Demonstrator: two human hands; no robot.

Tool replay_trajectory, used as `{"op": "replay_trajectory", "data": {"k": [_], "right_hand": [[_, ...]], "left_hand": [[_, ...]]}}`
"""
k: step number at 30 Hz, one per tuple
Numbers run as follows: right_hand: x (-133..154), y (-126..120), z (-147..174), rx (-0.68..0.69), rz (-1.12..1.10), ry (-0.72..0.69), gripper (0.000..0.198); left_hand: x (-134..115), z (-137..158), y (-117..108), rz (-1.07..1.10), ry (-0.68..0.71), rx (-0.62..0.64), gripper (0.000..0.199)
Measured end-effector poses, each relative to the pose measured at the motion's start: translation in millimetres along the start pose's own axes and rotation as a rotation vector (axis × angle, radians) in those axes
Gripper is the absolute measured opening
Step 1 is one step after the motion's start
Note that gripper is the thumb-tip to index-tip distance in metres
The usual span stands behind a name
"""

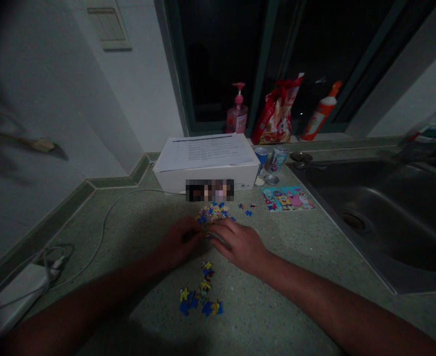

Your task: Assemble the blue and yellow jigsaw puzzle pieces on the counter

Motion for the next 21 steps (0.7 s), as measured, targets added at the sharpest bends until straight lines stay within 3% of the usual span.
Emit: {"op": "replay_trajectory", "data": {"k": [9, 21], "right_hand": [[5.5, -0.9, 0.7, -0.007, 0.069, -0.109, 0.025], [-2.6, -2.4, 0.6, -0.012, 0.014, -0.014, 0.023]], "left_hand": [[-2.3, 0.9, 0.6, 0.081, 0.027, 0.047, 0.013], [1.4, 0.2, 0.9, 0.024, 0.005, 0.026, 0.014]]}}
Point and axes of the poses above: each hand's wrist, its own z-axis away from the middle knuckle, its own y-axis out of the palm, x = y × z, the point moved 6 cm from there along -z, towards the middle knuckle, and after that the axes turned 5 degrees about -z, right-handed, at the moved point
